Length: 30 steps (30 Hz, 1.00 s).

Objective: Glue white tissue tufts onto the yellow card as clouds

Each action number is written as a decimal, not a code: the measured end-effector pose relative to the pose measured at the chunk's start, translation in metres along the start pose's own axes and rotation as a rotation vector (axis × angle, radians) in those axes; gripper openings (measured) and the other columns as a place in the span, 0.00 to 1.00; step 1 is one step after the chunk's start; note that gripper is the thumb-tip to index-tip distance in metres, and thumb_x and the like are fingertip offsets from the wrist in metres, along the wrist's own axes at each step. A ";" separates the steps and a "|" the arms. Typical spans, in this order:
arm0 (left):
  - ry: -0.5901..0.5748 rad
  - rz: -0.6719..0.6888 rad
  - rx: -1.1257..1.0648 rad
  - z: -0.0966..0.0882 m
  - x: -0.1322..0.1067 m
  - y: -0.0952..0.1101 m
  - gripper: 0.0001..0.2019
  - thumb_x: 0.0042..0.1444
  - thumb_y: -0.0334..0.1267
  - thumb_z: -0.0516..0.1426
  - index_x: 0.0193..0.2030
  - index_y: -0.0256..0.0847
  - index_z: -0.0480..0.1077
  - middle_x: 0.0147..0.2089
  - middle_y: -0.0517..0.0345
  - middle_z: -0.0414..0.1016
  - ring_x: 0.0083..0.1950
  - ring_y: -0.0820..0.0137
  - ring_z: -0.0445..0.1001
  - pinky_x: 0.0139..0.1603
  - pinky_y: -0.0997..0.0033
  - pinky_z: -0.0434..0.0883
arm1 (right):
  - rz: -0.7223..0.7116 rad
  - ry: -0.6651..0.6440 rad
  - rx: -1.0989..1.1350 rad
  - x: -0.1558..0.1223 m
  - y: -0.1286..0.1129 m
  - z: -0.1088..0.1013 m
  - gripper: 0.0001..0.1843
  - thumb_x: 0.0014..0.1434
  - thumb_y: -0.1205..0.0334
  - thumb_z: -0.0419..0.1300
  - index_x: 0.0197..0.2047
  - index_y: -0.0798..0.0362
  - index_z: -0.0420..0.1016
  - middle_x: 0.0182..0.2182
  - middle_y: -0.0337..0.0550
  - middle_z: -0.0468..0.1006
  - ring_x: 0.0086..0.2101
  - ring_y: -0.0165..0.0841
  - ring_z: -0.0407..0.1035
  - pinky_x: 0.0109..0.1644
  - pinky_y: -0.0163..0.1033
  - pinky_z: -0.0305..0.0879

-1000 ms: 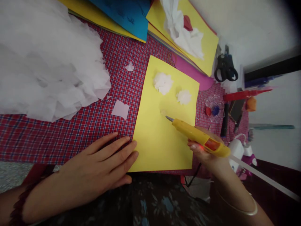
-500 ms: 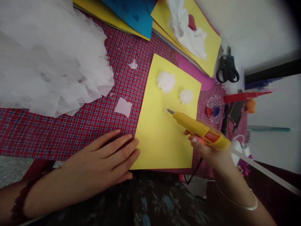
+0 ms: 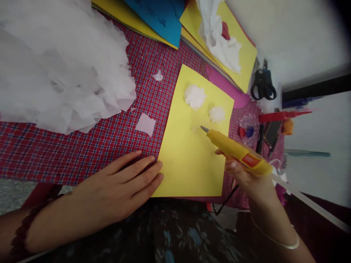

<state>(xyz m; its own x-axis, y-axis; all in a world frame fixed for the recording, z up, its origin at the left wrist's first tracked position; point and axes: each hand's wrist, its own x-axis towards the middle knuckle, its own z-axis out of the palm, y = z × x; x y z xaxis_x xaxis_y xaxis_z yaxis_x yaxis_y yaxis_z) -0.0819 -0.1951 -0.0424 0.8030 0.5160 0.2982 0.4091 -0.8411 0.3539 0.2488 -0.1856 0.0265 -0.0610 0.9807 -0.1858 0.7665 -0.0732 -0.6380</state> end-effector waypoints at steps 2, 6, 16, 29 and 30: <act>0.009 0.005 0.009 0.000 0.000 0.000 0.18 0.65 0.31 0.49 0.59 0.42 0.71 0.62 0.54 0.72 0.64 0.62 0.67 0.73 0.55 0.55 | 0.012 -0.008 0.004 -0.002 0.001 0.000 0.11 0.62 0.52 0.61 0.45 0.47 0.75 0.37 0.42 0.78 0.28 0.30 0.67 0.30 0.39 0.63; -0.002 0.009 0.016 -0.002 0.000 -0.001 0.18 0.65 0.32 0.50 0.58 0.42 0.71 0.62 0.54 0.72 0.64 0.63 0.67 0.72 0.55 0.56 | -0.025 0.023 -0.013 0.000 0.006 0.004 0.11 0.61 0.51 0.61 0.41 0.49 0.75 0.33 0.41 0.77 0.28 0.30 0.68 0.29 0.37 0.64; -0.006 0.021 0.057 -0.002 0.001 -0.001 0.18 0.66 0.32 0.48 0.59 0.42 0.71 0.62 0.55 0.72 0.63 0.63 0.67 0.72 0.55 0.57 | -0.046 0.113 -0.158 0.000 0.007 0.008 0.21 0.56 0.40 0.62 0.29 0.50 0.70 0.21 0.38 0.71 0.21 0.29 0.65 0.22 0.37 0.61; -0.014 0.024 0.037 0.001 -0.003 -0.002 0.19 0.64 0.33 0.50 0.60 0.43 0.69 0.64 0.55 0.70 0.64 0.61 0.67 0.72 0.54 0.57 | -0.015 -0.015 -0.035 0.003 0.004 0.012 0.14 0.60 0.48 0.61 0.37 0.50 0.71 0.29 0.39 0.75 0.27 0.29 0.66 0.28 0.36 0.62; -0.016 0.025 0.038 0.001 -0.003 -0.002 0.19 0.64 0.33 0.50 0.60 0.43 0.69 0.64 0.54 0.70 0.64 0.61 0.67 0.72 0.54 0.57 | -0.011 -0.002 -0.055 0.004 0.004 0.013 0.15 0.60 0.47 0.61 0.35 0.51 0.71 0.28 0.39 0.74 0.27 0.29 0.66 0.28 0.36 0.61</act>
<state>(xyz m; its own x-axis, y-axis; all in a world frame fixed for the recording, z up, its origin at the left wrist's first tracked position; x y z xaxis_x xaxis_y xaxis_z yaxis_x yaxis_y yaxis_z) -0.0848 -0.1954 -0.0451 0.8198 0.4925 0.2923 0.4049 -0.8593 0.3124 0.2435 -0.1845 0.0138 -0.0706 0.9811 -0.1803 0.8000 -0.0522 -0.5977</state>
